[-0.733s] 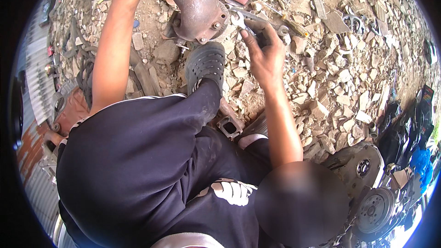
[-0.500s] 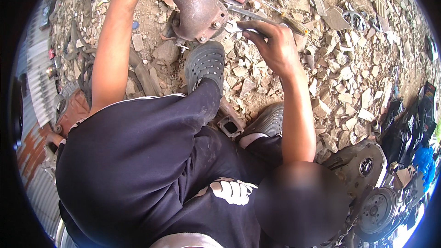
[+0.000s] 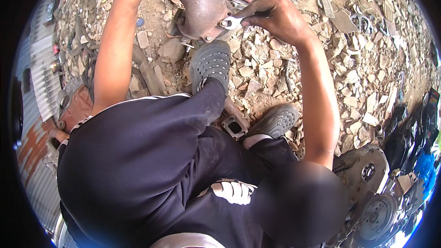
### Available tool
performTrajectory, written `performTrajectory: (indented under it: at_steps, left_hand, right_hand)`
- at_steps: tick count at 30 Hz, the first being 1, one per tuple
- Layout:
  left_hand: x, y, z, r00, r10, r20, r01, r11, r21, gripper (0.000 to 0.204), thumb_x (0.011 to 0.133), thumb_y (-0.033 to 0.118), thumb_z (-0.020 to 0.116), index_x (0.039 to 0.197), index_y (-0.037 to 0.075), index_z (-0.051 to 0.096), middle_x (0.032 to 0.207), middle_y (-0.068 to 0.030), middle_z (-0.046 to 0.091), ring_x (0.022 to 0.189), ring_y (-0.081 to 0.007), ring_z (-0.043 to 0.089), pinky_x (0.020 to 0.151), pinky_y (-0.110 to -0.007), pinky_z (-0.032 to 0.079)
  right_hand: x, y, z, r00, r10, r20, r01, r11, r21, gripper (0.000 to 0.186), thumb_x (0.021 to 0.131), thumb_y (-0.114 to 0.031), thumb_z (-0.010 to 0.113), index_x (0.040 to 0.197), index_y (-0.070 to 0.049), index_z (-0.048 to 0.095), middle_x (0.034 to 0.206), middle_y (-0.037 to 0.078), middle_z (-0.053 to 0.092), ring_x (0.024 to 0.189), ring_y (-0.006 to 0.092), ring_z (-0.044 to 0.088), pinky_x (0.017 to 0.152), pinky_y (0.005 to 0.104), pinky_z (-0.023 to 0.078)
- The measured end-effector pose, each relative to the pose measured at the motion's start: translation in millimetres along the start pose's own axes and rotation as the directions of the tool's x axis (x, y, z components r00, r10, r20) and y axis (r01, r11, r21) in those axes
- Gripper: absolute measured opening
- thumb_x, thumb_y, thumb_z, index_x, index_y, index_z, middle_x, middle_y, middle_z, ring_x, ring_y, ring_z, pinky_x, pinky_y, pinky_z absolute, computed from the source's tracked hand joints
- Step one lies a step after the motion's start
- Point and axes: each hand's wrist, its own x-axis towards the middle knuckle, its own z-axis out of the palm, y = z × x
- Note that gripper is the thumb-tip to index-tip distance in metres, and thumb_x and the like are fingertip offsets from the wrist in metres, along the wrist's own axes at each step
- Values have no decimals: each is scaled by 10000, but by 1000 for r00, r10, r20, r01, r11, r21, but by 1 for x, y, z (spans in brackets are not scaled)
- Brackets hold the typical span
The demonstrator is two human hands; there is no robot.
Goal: The person is sitting on the ground and working on a metal part, possibly a pipe or exhaust component. They use a wrench to tighten or loosen bolts on the part, handling it with both hands and adjusting its position repeatedly.
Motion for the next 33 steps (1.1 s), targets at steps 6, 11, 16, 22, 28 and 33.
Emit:
performTrajectory:
  at_steps: [6, 11, 16, 22, 28, 33]
  left_hand:
    - [2, 6, -9, 996, -51, 67, 49, 999, 24, 471, 932, 432, 561, 946, 5, 759, 936, -312, 700, 929, -462, 699, 840, -539, 540]
    - [3, 9, -4, 997, -33, 66, 32, 999, 20, 477, 941, 440, 562, 942, 8, 764, 956, -310, 706, 949, -464, 695, 856, -540, 534]
    - [0, 4, -11, 996, -82, 36, 79, 994, 69, 489, 945, 452, 547, 923, 13, 761, 972, -289, 714, 952, -463, 692, 858, -539, 532]
    - [-3, 5, -5, 1000, 15, -7, -15, 999, 33, 496, 945, 452, 535, 914, 9, 756, 964, -286, 711, 948, -465, 689, 856, -542, 531]
    - [6, 15, 4, 1000, 0, 23, -2, 997, 80, 521, 948, 462, 545, 881, -11, 751, 925, -308, 698, 934, -472, 692, 841, -547, 533]
    - [0, 21, -12, 994, -98, 58, 90, 988, 122, 522, 947, 465, 548, 903, -12, 756, 909, -310, 698, 903, -477, 695, 815, -546, 540]
  right_hand:
    - [23, -21, -21, 990, 40, 137, -23, 992, -125, 157, 820, -69, 823, 975, -57, 797, 938, 61, 796, 864, 135, 747, 831, 311, 583]
    - [32, -34, -22, 983, 78, 166, -40, 974, -224, 130, 819, -102, 836, 934, -53, 800, 891, 53, 786, 833, 134, 736, 798, 296, 580]
    - [-7, -27, 8, 996, 89, 11, -86, 987, -134, 247, 894, -223, 813, 1041, -43, 732, 816, 29, 727, 640, 57, 602, 585, 285, 496]
    - [-47, -66, 117, 788, 606, 111, -297, 215, 931, 238, 1095, -266, 542, 1139, -34, 559, 788, -5, 522, 539, 55, 411, 445, 211, 339]
    - [-50, -80, 125, 782, 602, 158, -16, -234, 972, 223, 1116, -223, 469, 1141, -11, 532, 817, -1, 480, 558, 49, 362, 466, 196, 299]
    - [-75, -55, 111, 878, 459, -138, -261, 699, 666, 266, 1083, -304, 575, 1044, -48, 635, 733, -16, 578, 615, 62, 514, 536, 239, 420]
